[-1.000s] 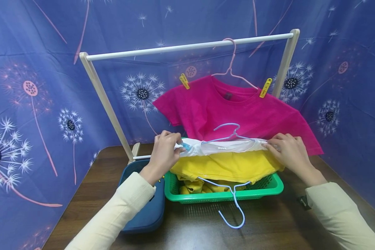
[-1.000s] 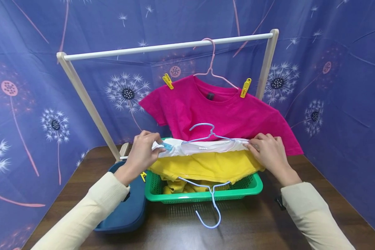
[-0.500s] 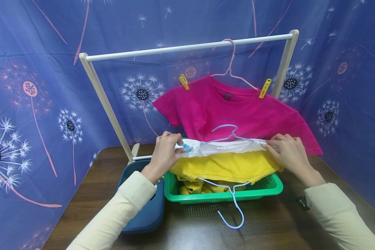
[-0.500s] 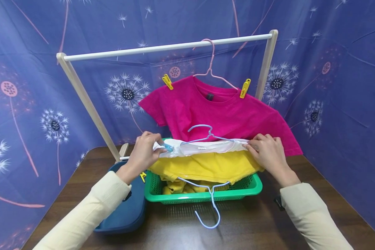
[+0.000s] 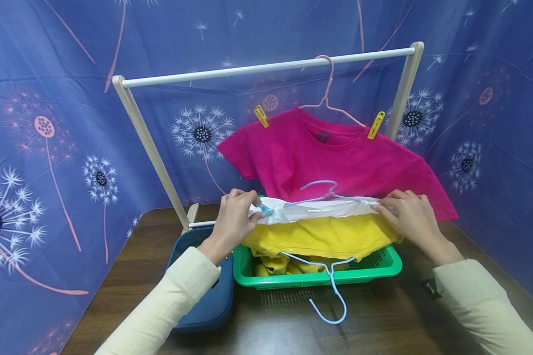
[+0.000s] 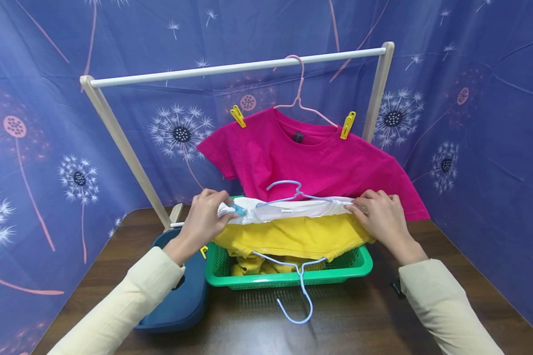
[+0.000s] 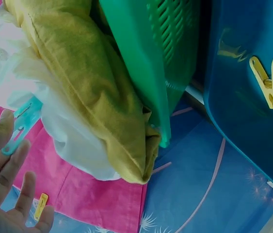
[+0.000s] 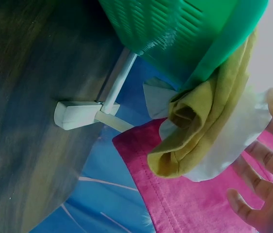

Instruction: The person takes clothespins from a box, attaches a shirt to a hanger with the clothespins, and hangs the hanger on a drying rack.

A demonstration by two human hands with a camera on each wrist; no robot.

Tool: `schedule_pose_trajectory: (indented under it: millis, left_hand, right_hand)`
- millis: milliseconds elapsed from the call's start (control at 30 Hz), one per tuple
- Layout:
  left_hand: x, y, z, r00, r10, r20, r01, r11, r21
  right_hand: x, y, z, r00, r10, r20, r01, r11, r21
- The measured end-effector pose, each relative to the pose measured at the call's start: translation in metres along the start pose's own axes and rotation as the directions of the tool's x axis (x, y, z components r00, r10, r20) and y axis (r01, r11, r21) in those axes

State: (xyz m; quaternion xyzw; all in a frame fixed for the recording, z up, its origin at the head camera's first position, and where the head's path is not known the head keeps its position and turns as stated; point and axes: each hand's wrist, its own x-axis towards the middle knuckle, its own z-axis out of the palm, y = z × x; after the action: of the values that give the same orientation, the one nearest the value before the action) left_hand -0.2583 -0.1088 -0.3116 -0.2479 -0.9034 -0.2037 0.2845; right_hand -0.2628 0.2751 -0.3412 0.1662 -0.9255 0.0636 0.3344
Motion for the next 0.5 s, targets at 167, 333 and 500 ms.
schedule_pose_trajectory:
  millis: [167, 333, 500]
  left_hand:
    - [-0.0005, -0.0028, 0.0041, 0.999, 0.000, -0.034, -0.001, 0.999, -0.043]
    - [-0.0002, -0.0039, 0.0063, 0.998, -0.029, -0.052, 0.024, 0.995, -0.093]
    - [0.0003, -0.0035, 0.0080, 0.999, 0.002, -0.052, -0.005, 0.998, -0.065]
  right_hand:
    - [-0.0011, 0.0011, 0.0004, 1.000, 0.003, -0.003, -0.003, 1.000, 0.008]
    - [-0.0013, -0.0002, 0.0005, 1.000, 0.002, -0.010, -0.001, 1.000, 0.015]
    - [-0.0012, 0.0006, 0.0002, 1.000, -0.002, -0.009, 0.002, 1.000, 0.006]
